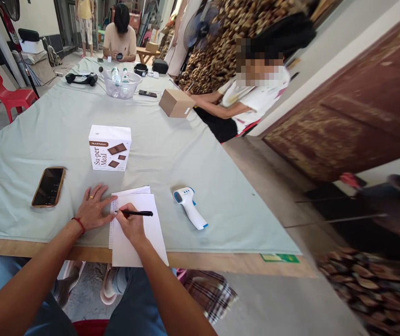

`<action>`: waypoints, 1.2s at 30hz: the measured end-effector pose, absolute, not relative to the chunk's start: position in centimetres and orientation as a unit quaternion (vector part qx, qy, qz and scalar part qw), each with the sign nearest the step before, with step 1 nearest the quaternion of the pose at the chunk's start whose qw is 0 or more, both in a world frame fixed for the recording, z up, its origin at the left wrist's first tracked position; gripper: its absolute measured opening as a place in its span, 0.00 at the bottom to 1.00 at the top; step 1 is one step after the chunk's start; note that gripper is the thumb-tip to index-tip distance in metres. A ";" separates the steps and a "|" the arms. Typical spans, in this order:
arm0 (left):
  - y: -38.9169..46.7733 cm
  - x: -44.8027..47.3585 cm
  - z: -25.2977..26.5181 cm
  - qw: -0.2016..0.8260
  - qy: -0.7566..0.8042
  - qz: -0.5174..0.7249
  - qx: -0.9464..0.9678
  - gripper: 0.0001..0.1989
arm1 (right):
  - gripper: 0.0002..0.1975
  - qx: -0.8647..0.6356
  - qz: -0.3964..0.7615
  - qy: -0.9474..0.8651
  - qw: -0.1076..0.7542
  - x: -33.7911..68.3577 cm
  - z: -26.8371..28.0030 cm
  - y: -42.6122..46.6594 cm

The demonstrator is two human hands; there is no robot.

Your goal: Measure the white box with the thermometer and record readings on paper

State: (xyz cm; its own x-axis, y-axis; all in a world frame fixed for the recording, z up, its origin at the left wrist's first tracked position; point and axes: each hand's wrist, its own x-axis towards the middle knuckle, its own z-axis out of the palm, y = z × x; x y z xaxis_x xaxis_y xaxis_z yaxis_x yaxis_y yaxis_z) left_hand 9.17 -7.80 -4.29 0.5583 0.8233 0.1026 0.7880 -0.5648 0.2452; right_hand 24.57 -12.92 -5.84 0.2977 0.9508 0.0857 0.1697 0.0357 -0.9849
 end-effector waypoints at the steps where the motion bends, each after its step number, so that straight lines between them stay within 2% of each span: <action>1: -7.8 9.2 -4.3 0.086 0.459 0.102 0.878 0.30 | 0.07 -0.594 0.359 -0.471 0.544 24.6 -5.9 -12.9; 36: -7.9 9.1 -4.6 0.075 0.454 0.121 0.879 0.29 | 0.05 -0.584 0.343 -0.503 0.536 24.7 -6.8 -12.8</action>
State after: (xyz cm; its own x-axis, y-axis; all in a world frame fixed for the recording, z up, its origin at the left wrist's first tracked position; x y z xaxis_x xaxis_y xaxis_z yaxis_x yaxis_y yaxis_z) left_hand 9.13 -7.88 -4.57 0.5580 0.8170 0.1456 0.7806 -0.5763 0.2422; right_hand 24.68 -12.80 -6.76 0.2574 0.9563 0.1387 0.2197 0.0819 -0.9721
